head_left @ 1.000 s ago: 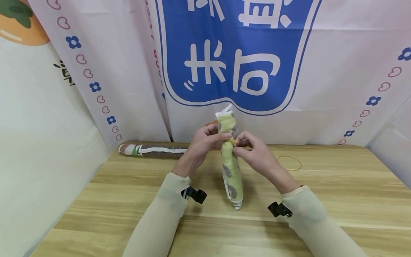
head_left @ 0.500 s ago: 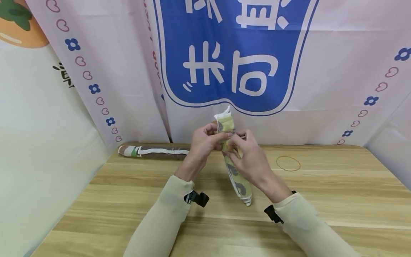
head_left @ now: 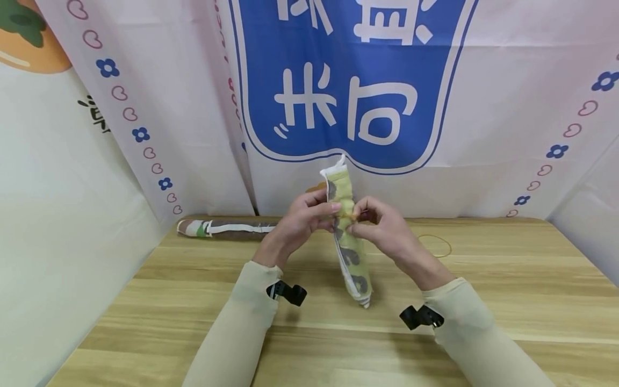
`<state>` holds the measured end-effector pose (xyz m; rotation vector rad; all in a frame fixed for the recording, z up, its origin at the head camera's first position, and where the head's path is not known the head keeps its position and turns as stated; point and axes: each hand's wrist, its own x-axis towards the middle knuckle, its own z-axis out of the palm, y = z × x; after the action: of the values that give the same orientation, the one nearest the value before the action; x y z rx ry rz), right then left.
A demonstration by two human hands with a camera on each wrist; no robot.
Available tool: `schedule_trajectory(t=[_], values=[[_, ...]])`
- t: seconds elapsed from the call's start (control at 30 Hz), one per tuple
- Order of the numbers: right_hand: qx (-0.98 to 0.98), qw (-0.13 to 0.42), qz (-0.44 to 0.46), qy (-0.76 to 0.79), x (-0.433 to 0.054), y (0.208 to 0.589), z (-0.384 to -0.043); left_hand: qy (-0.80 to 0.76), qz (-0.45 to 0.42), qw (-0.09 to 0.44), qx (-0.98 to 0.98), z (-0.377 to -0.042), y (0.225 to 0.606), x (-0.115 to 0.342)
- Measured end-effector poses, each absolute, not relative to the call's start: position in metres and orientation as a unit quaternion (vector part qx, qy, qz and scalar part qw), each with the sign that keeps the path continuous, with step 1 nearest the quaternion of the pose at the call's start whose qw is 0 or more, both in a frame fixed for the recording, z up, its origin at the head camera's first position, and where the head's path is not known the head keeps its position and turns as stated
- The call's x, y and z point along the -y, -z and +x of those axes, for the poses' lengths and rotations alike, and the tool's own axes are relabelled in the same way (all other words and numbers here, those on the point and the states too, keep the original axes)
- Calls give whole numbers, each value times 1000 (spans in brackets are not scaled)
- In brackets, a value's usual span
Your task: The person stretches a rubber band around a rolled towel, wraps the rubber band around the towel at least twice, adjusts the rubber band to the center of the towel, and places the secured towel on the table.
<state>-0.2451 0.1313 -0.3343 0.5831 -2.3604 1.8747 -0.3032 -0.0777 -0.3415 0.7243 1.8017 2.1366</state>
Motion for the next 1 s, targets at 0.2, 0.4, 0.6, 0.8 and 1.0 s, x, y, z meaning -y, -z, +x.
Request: schedule_trajectory(t=[0.2,0.4,0.6,0.8,1.0], values=[[808,13,176,-563,-132,333,-243,-713,194,47,-672,-298,340,70],[867,157,193,-433,-120,336,-239,-699,142,-7,-701,-291,335,61],[860,264,257,-354,-112,344,-237,-701,102,-21,-706,-287,334,56],[851,248,276,-371,-114,342,-238,-710,101,-25,-697,-287,334,55],[805,107,215,-542,-131,336,-245,-735,215,57,-641,-295,337,64]])
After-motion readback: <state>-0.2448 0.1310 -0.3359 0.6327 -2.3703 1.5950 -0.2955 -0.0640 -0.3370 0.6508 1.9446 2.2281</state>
